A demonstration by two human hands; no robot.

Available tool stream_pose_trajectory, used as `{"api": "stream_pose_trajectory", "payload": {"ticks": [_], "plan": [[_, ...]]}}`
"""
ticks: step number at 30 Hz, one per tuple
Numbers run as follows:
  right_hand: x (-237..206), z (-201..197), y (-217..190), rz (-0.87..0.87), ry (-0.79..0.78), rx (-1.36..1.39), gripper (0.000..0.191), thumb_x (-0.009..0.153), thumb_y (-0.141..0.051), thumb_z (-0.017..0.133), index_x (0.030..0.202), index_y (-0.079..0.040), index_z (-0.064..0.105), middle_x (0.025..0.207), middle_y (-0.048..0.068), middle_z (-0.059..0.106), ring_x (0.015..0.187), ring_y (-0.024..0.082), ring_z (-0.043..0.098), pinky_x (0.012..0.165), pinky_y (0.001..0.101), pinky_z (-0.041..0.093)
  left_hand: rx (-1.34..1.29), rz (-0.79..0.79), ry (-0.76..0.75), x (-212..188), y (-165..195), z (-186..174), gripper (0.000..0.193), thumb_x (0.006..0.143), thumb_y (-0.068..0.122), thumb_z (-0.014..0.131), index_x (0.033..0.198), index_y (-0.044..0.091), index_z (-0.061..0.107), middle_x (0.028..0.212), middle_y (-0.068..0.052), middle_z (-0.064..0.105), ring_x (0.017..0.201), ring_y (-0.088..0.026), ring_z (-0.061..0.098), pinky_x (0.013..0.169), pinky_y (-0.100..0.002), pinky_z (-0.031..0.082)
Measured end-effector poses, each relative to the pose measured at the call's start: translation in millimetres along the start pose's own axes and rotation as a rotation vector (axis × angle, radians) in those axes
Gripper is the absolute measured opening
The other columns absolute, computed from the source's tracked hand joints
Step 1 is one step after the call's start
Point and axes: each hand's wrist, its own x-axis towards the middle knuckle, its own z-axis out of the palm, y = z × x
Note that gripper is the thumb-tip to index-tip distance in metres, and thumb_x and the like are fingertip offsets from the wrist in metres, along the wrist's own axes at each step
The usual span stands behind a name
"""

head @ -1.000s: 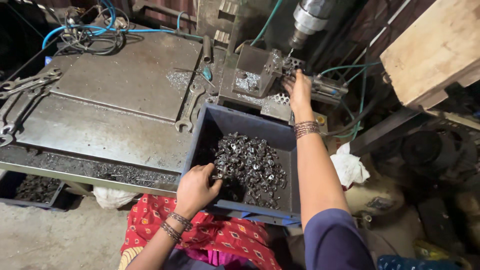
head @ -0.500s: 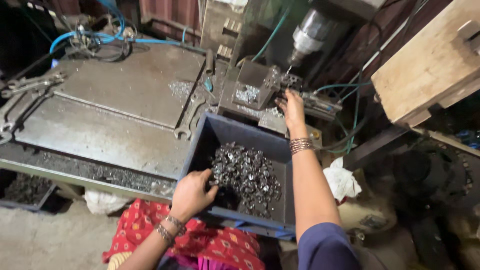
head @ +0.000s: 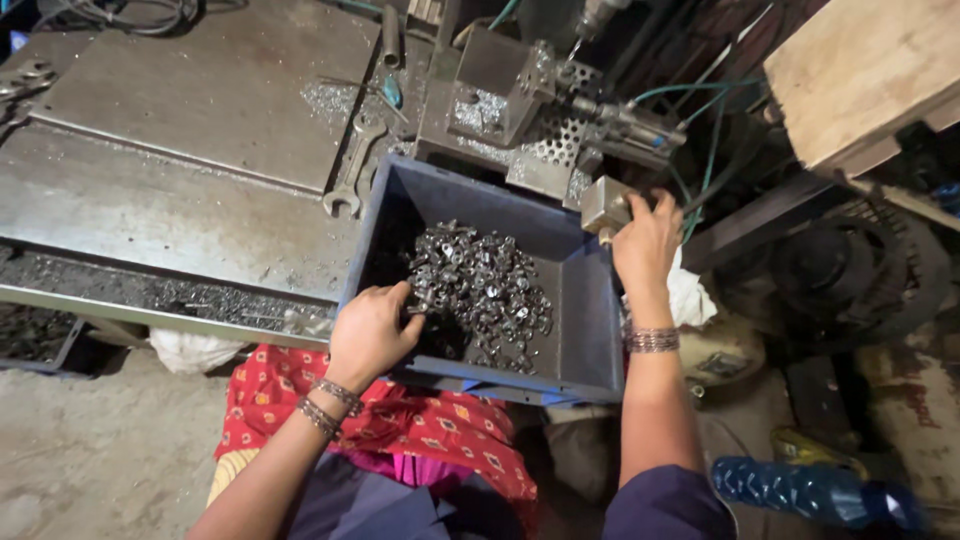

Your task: The person sits at a machine-shop workbench and picks small machined metal fittings one at a time from a blue bin, turns and checks each part in their hands, and places selected parts into the fixture of a benchtop drilling/tapping machine, occasionally brushing parts aside on the metal table.

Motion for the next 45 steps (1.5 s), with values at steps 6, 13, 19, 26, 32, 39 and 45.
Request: {"api": "stream_pose_trajectory", "payload": {"ticks": [6, 13, 19, 26, 32, 39, 45], "plan": [[6.5, 10.0, 12.7, -0.055, -0.031, 0.059, 0.036, 0.084, 0.004, 0.06, 0.114, -0.004, 0.077, 0.134, 0.021, 0.06, 0.124, 0.044, 0.052, 0.105, 0.051, 0.044, -0.009, 0.008, 0.04, -4.1, -3.2, 3.6, 0.026, 0.08, 0.026, 0.073, 0.091, 0.005, 0.061, 0.083, -0.014, 0.069, 0.086, -0.036, 0.066, 0.074, -0.05, 0.053], [-16.1, -4.3, -20.1, -0.098, 0.074, 0.136, 0.044, 0.088, 0.004, 0.058, 0.131, 0.002, 0.068, 0.136, 0.029, 0.054, 0.123, 0.048, 0.05, 0.107, 0.0521, 0.042, -0.018, 0.02, 0.127, -8.8, -8.6, 10.1, 0.04, 0.083, 0.023, 0.076, 0.109, 0.006, 0.053, 0.083, -0.017, 0.066, 0.085, -0.036, 0.066, 0.073, -0.049, 0.053], [-124.1, 18.3, -150.7, -0.114, -0.268, 0.899, 0.032, 0.096, -0.001, 0.064, 0.127, -0.001, 0.067, 0.132, 0.016, 0.065, 0.126, 0.03, 0.061, 0.109, 0.0392, 0.048, -0.084, 0.009, 0.138, -10.2, -15.5, 12.7, 0.053, 0.085, 0.02, 0.077, 0.127, 0.006, 0.05, 0.085, -0.016, 0.067, 0.086, -0.036, 0.067, 0.075, -0.048, 0.053], [-165.3, 41.9, -205.5, 0.108, -0.464, 1.328, 0.018, 0.1, -0.002, 0.07, 0.117, 0.002, 0.072, 0.122, 0.007, 0.069, 0.114, 0.013, 0.066, 0.099, 0.0272, 0.055, -0.079, 0.017, 0.108, -6.2, -21.7, 16.8, 0.065, 0.081, 0.023, 0.081, 0.132, 0.005, 0.047, 0.084, -0.016, 0.067, 0.086, -0.036, 0.067, 0.075, -0.048, 0.053], [-170.1, 49.0, -201.0, 0.186, -0.529, 1.373, 0.013, 0.099, -0.002, 0.071, 0.111, 0.002, 0.069, 0.111, 0.004, 0.067, 0.102, 0.009, 0.064, 0.089, 0.0242, 0.053, -0.023, 0.058, 0.051, -2.9, -27.6, 21.4, 0.063, 0.079, 0.029, 0.082, 0.126, 0.003, 0.049, 0.082, -0.016, 0.066, 0.084, -0.036, 0.067, 0.073, -0.048, 0.053], [-172.1, 50.7, -203.4, 0.199, -0.43, 1.163, 0.013, 0.104, -0.011, 0.063, 0.11, 0.0, 0.066, 0.101, 0.003, 0.07, 0.094, 0.01, 0.063, 0.085, 0.0262, 0.053, -0.009, 0.016, -0.006, -0.4, -27.4, 23.7, 0.058, 0.081, 0.036, 0.081, 0.118, 0.002, 0.053, 0.076, -0.019, 0.067, 0.074, -0.038, 0.068, 0.065, -0.05, 0.054], [-172.5, 54.8, -199.4, 0.217, -0.478, 1.205, 0.017, 0.109, -0.017, 0.055, 0.113, -0.001, 0.061, 0.102, 0.002, 0.068, 0.096, 0.009, 0.06, 0.089, 0.0262, 0.05, -0.019, 0.036, -0.026, 0.6, -24.9, 22.4, 0.051, 0.081, 0.039, 0.08, 0.107, 0.004, 0.054, 0.074, -0.018, 0.068, 0.072, -0.038, 0.068, 0.063, -0.051, 0.054]]}}
